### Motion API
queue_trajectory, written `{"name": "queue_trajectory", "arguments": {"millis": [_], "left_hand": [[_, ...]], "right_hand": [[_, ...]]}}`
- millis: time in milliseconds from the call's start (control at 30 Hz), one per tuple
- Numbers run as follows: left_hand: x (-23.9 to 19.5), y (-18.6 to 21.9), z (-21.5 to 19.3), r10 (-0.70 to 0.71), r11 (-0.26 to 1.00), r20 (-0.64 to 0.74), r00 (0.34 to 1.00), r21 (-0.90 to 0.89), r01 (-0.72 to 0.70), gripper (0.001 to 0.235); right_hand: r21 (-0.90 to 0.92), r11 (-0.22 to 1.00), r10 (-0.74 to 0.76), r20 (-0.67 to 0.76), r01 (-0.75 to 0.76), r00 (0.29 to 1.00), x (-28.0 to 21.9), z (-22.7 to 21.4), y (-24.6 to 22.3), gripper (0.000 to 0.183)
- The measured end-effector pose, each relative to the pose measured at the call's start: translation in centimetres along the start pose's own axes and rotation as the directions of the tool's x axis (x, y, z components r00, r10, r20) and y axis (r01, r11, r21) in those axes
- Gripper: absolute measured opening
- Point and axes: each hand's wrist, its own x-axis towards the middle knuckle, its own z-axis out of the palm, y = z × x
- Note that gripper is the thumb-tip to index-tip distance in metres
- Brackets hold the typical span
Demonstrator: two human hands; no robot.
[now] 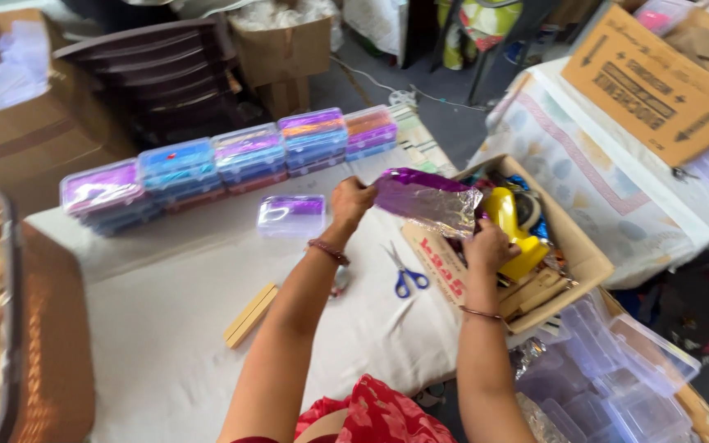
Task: The person wipes wooden handle-shaped pieces one at a time with a cloth at a work table, placing each wiped piece aside. At one point they take a piece from a box, wrap it in purple foil, and set it down, then resume wiping more pieces from a large basket.
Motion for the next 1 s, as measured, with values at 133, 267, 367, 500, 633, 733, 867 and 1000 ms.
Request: {"name": "queue_trajectory", "arguments": {"millis": [133,267,367,500,633,733,867,1000], "left_hand": [[-2.8,-7.9,-7.1,-0.196,0.979,-0.183,0.963,-0.098,0.18,0.03],[-7.3,-18.1,-13.6,-0.28,0.959,-0.172,0.944,-0.005,0.284,0.023],[-10.7,-25.4,-18.0,-0.31,0.941,-0.14,0.94,0.096,0.325,0.028],[-16.9,-28.5,-23.8,-0.297,0.918,-0.166,0.94,0.219,0.329,0.026],[-21.0,-28.4,-27.2,-0.45,0.833,-0.114,0.885,0.304,0.463,0.022],[-22.8,-29.2,-27.4,-0.492,0.807,-0.101,0.865,0.32,0.496,0.027],[-22.4,-31.9,-26.5,-0.424,0.835,-0.135,0.896,0.325,0.444,0.037],[-22.0,-31.7,-24.8,-0.398,0.846,-0.102,0.912,0.342,0.408,0.048]], "right_hand": [[0.162,0.935,-0.243,-0.354,0.316,0.903,0.9,0.5,0.5,0.019],[0.107,0.767,-0.46,-0.596,0.632,0.659,-0.3,-2.8,-1.0,0.003],[0.035,0.692,-0.569,-0.589,0.721,0.574,-2.7,-2.5,-2.9,0.006],[0.081,0.613,-0.662,-0.491,0.786,0.567,-8.5,1.2,-11.3,0.008],[0.423,0.277,-0.906,-0.183,0.862,0.382,-18.1,5.6,-20.8,0.021],[0.464,0.157,-0.982,-0.022,0.872,0.189,-24.7,6.9,-25.5,0.048],[0.287,0.049,-0.992,0.124,0.957,0.014,-28.2,7.1,-28.6,0.074],[0.287,0.202,-0.915,0.395,0.936,0.076,-26.1,7.5,-27.2,0.054]]}}
